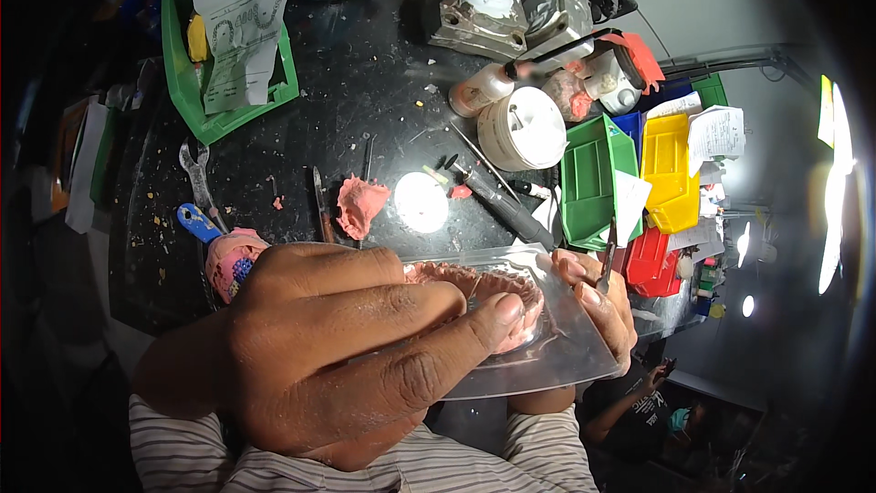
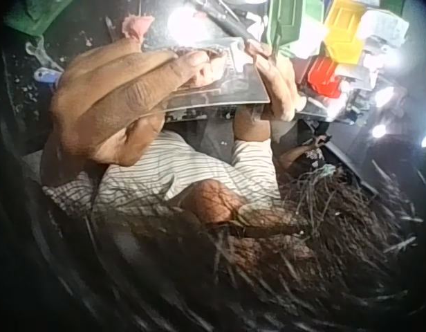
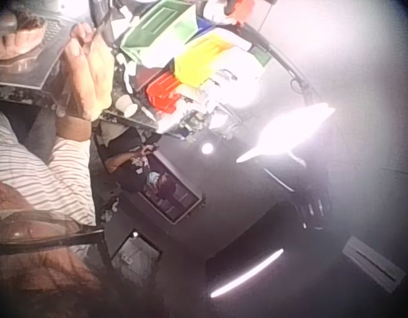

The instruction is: The person removes a plastic sheet containing a dental mold from a clamping machine, reattaches the frame to the machine, and holds the plastic sheet while turning and touching the dental mold by hand.

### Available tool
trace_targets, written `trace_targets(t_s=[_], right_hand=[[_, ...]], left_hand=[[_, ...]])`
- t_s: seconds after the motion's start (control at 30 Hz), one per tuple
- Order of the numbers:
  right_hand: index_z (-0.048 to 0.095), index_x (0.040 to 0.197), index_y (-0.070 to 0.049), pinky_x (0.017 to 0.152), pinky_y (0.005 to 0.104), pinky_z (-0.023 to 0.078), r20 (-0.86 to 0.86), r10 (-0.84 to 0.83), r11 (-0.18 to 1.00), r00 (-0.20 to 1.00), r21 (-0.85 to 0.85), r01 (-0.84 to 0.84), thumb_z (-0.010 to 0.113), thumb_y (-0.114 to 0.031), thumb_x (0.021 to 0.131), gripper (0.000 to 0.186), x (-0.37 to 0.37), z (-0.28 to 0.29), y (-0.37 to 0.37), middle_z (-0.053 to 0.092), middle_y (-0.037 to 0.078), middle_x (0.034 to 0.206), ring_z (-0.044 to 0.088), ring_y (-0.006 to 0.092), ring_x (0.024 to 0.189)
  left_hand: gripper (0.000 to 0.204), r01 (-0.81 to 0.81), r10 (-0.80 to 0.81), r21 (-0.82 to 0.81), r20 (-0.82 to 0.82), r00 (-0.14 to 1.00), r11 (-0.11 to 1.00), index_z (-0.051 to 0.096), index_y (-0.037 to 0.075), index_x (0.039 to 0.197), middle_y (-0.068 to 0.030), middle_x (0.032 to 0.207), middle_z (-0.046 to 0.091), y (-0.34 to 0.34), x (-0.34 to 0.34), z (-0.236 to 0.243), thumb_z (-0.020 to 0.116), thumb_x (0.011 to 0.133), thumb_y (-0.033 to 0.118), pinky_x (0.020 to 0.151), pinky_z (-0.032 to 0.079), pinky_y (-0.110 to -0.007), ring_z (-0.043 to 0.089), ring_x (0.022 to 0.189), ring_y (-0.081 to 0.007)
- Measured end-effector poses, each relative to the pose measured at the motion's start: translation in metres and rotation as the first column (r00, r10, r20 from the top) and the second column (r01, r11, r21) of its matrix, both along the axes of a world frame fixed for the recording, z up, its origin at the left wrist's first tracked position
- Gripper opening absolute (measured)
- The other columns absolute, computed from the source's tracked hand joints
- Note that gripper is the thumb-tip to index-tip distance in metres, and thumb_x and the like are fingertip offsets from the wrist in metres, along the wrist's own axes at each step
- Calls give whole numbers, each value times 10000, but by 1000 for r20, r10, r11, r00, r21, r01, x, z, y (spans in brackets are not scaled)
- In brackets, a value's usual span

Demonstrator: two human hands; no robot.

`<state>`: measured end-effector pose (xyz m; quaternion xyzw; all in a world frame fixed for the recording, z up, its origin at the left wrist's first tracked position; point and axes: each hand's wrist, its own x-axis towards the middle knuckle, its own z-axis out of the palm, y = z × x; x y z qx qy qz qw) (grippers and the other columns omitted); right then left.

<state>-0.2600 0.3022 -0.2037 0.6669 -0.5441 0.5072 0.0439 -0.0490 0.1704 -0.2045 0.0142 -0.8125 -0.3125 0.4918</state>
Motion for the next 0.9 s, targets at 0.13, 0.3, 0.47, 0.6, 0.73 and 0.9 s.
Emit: trace_targets(t_s=[0.13, 0.3, 0.47, 0.6, 0.73, 0.9], right_hand=[[622, 975, 43, 747, 398, 596, 19, -10, 1000, 1000, 5, 10, 741, 31, 726, 276, 1, 4, -1, 698, 240, 912, 704, 332, 841], [634, 974, 9, 776, 390, 588, -43, -27, 1000, 999, -10, 26, 753, -7, 752, 252, -3, 7, -2, 711, 206, 918, 705, 321, 855], [660, 978, -8, 801, 364, 568, -166, -15, 999, 986, -36, 9, 775, -68, 765, 249, -10, 18, -8, 724, 170, 932, 701, 304, 907], [692, 981, -23, 804, 356, 562, -163, -43, 998, 986, -42, 37, 783, -86, 756, 251, -13, 18, -5, 731, 149, 951, 697, 291, 907], [707, 975, -40, 796, 333, 552, -155, -57, 996, 986, -71, 46, 767, -107, 757, 236, -13, 16, -3, 735, 131, 955, 685, 272, 909], [716, 968, -50, 793, 313, 540, -175, -53, 997, 983, -69, 41, 741, -131, 763, 222, -14, 17, 1, 736, 120, 961, 670, 252, 903]], left_hand=[[520, -8, 8, -2, 8, 1000, 1000, 681, -44, 1104, -152, 812, 683, 0, 1, 5, 601, 599, 50, 440, 435, -266, 562, 533, -173], [434, 14, -14, -32, -18, 1000, 999, 697, -16, 1065, -129, 810, 679, 0, -3, 3, 624, 638, 15, 457, 436, -266, 556, 568, -160], [406, 41, -41, -47, -9, 999, 998, 684, 0, 1057, -119, 808, 686, 3, -1, 9, 633, 654, -12, 471, 450, -265, 594, 596, -171], [412, 68, -68, 7, -16, 998, 998, 711, 26, 1075, -88, 870, 699, 4, -4, 5, 659, 667, 0, 551, 531, -268, 630, 640, -169], [406, 80, -80, -1, 11, 997, 997, 713, 24, 1061, -97, 879, 705, 5, -3, 10, 658, 659, -3, 558, 536, -272, 639, 658, -180], [399, 107, -108, 12, 30, 994, 994, 712, 20, 1047, -108, 894, 710, 3, -2, 10, 651, 655, -16, 581, 544, -287, 644, 685, -192]])
